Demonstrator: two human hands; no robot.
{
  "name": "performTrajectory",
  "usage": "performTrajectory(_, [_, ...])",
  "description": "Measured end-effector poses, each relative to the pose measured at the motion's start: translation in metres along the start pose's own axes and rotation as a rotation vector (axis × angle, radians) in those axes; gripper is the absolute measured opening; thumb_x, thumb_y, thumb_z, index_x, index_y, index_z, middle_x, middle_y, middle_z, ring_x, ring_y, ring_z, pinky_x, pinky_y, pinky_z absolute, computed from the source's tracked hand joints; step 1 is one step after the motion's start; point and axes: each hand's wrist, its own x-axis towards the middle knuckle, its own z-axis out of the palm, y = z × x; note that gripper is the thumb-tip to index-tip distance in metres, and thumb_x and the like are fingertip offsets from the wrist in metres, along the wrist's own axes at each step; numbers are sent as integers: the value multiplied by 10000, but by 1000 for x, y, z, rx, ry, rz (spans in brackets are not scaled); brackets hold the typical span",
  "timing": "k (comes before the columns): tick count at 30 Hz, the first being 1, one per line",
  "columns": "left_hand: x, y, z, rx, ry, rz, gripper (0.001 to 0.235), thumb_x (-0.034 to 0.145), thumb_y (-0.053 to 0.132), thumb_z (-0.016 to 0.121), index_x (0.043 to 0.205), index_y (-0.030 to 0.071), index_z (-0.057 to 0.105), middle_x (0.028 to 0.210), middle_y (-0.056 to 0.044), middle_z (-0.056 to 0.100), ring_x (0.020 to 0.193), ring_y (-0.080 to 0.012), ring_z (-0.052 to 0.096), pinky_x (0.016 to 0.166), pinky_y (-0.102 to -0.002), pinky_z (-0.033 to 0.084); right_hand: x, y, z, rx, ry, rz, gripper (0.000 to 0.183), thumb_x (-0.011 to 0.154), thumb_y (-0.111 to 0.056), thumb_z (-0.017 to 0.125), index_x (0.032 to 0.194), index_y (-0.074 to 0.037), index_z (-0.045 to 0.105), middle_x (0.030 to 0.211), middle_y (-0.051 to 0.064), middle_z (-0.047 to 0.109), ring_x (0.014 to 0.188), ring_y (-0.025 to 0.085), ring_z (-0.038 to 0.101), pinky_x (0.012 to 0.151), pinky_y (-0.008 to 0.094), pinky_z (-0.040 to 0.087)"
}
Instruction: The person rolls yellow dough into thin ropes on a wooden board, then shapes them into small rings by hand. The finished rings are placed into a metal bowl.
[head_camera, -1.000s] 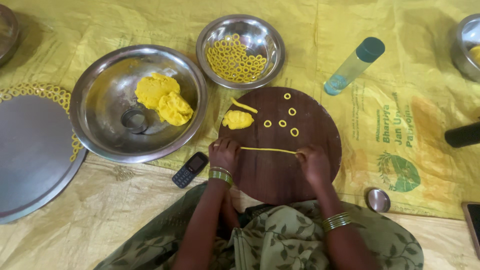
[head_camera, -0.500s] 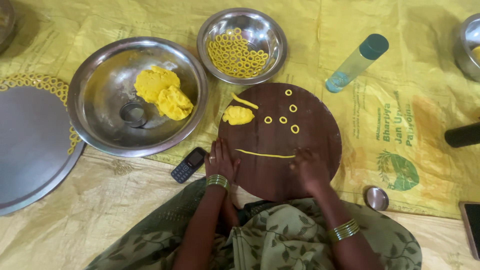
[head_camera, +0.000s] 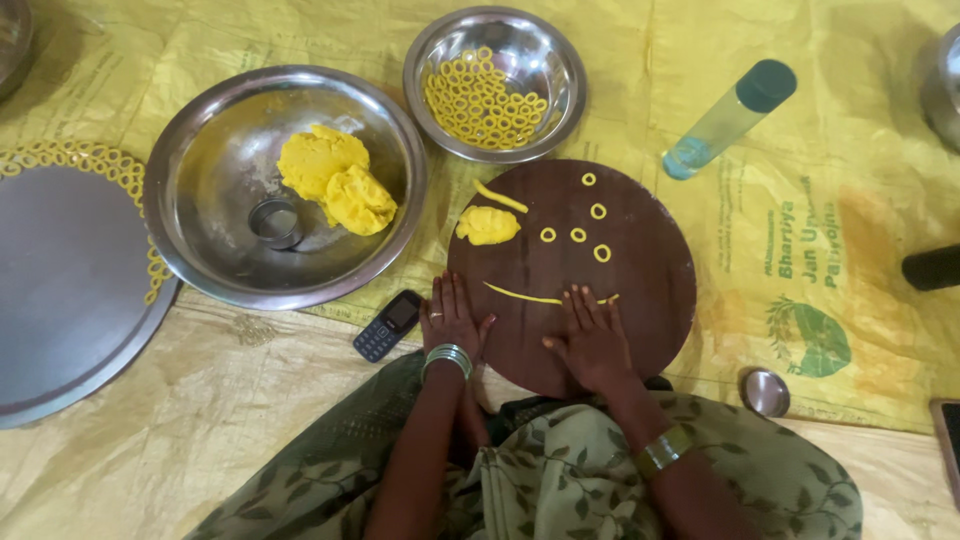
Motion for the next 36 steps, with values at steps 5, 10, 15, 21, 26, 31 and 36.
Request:
performTrajectory(5, [2, 0, 3, -3, 35, 13, 1022, 946, 676, 477, 1626, 53, 35, 1715, -119, 49, 1581, -279, 21, 1220, -578, 134, -33, -10, 2, 26, -51, -48, 883, 975, -687, 361, 1594, -78, 205, 1678, 86, 197, 1560, 225, 115, 1235, 520, 54])
performTrajectory(10, [-1, -3, 5, -16, 60, 12, 1048, 924, 682, 507, 1631, 52, 58, 1723, -114, 80, 1595, -287, 67, 1236, -564, 158, 1, -12, -7, -37, -35, 14, 886, 965, -685, 349, 1598, -84, 194, 1679, 56, 194, 1556, 196, 119, 1247, 532, 53])
performTrajectory(15, [2, -2, 8, -24, 110, 20, 1043, 921, 677, 513, 1623, 50, 64, 1707, -121, 95, 1576, -298, 78, 1216, -569, 162, 13, -5, -10, 15, 7, -29, 912, 957, -696, 357, 1606, -77, 188, 1684, 65, 184, 1556, 204, 124, 1245, 499, 73])
performTrajectory(21, [1, -3, 13, -11, 100, 21, 1029, 941, 681, 493, 1627, 46, 62, 1716, -124, 91, 1584, -297, 76, 1229, -559, 158, -26, -8, -2, -11, -149, -134, 906, 968, -693, 343, 1613, -87, 150, 1705, 71, 121, 1555, 217, 89, 1243, 489, 70])
performTrajectory(26, [2, -2, 4, 16, 46, 22, 1021, 947, 672, 478, 1621, 50, 29, 1713, -130, 54, 1578, -296, 59, 1217, -562, 149, -1, -13, -10, 18, -101, -99, 925, 958, -701, 355, 1608, -78, 144, 1692, 63, 101, 1555, 215, 82, 1244, 490, 43])
performTrajectory(31, [1, 0, -2, 7, 18, 5, 1023, 948, 668, 476, 1628, 54, 20, 1717, -122, 49, 1580, -274, 74, 1226, -561, 149, 17, -12, -21, -25, 10, -91, 941, 936, -700, 414, 1603, -78, 185, 1697, 60, 148, 1558, 207, 115, 1249, 501, 63])
performTrajectory(36, [0, -3, 3, -7, 29, 5, 1024, 945, 661, 492, 1630, 55, 30, 1720, -121, 60, 1581, -271, 87, 1232, -560, 150, -15, -15, -21, -67, -7, -177, 952, 899, -703, 455, 1597, -96, 230, 1688, 56, 205, 1548, 201, 154, 1252, 501, 80])
